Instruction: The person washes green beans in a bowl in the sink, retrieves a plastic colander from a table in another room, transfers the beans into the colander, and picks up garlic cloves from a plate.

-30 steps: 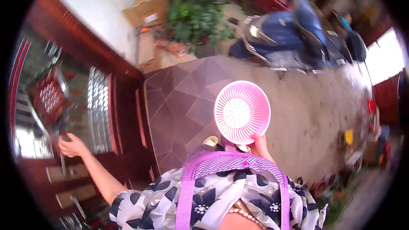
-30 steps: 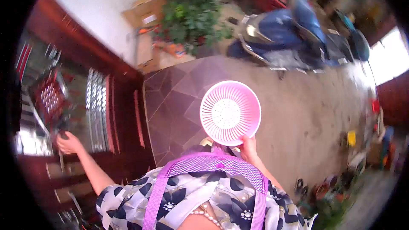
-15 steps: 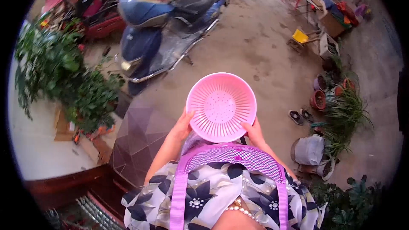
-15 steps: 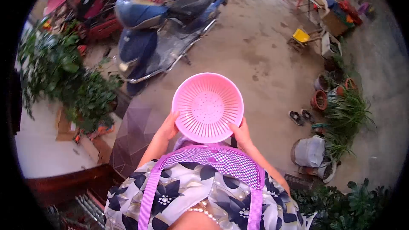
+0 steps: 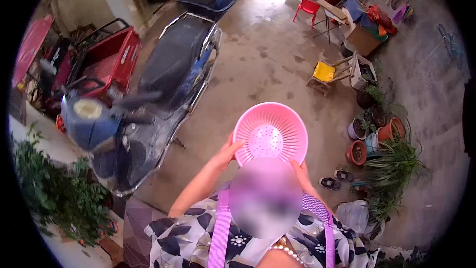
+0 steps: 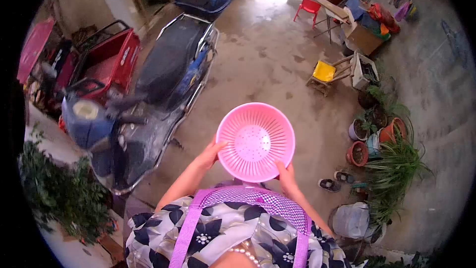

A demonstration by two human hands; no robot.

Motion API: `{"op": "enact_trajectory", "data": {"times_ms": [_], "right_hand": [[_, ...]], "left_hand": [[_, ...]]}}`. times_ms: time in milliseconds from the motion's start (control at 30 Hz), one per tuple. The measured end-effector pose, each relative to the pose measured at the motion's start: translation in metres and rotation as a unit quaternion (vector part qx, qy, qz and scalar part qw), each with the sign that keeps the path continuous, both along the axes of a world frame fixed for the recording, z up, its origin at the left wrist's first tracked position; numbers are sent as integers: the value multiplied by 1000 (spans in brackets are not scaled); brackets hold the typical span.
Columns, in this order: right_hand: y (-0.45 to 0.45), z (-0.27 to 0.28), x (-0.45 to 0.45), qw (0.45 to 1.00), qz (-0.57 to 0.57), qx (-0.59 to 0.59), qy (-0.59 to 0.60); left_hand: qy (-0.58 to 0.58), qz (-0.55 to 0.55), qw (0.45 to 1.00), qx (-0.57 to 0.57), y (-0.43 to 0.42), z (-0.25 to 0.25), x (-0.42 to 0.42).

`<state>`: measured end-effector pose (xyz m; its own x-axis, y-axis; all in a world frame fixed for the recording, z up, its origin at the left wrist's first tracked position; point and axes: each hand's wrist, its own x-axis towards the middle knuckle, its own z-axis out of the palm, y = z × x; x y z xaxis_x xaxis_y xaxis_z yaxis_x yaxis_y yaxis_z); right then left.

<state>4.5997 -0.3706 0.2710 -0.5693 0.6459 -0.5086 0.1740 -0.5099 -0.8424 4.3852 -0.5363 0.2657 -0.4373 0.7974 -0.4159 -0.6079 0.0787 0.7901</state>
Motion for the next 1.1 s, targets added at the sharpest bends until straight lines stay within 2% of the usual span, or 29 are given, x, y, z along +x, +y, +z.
{"op": "enact_trajectory", "data": {"times_ms": [100,200,300,367,433,467,533,600,633,700,733,767,800,833,867,900,933,1033,1100], "right_hand": [[99,-7,-44,1000,0,-27,13],[179,-10,-103,998,-38,-46,0],[298,-54,-181,993,31,-93,66],[365,-53,-262,996,60,-53,38],[427,-55,-337,997,78,-11,27],[453,-38,-375,993,116,-14,6],[504,-49,-450,984,172,44,12],[554,-48,-516,971,227,76,5],[579,-48,-551,964,256,73,-1],[633,-56,-622,959,279,48,-24],[658,-64,-658,960,275,24,-44],[680,-72,-693,960,271,0,-65],[697,-78,-724,964,253,-14,-79],[715,-79,-759,967,236,-22,-91],[734,-77,-796,970,219,-30,-103],[754,-74,-832,972,201,-36,-115],[782,-88,-869,972,206,-42,-105],[842,-62,-955,962,263,-38,-67],[880,-70,-1000,959,275,-46,-57]], "left_hand": [[79,-51,996,2,106,13,-63],[118,-92,989,16,187,-3,-116],[-42,-109,985,128,269,-36,-204],[-70,-24,992,97,319,-64,-254],[-84,76,992,49,362,-71,-297],[-69,97,991,56,379,-60,-322],[-48,145,985,82,416,-45,-361],[-64,149,987,20,444,-64,-408],[-82,158,984,7,459,-46,-425],[-156,183,971,2,475,-79,-473],[-179,233,955,-45,480,-100,-492],[-148,271,944,-113,483,-128,-507],[-155,319,917,-184,475,-189,-517],[-95,274,900,-326,466,-243,-522],[-54,215,860,-461,459,-294,-528],[-42,157,816,-554,463,-319,-532],[-62,134,791,-594,476,-327,-542],[-192,253,796,-515,540,-326,-566],[-233,320,790,-467,578,-329,-587]]}}
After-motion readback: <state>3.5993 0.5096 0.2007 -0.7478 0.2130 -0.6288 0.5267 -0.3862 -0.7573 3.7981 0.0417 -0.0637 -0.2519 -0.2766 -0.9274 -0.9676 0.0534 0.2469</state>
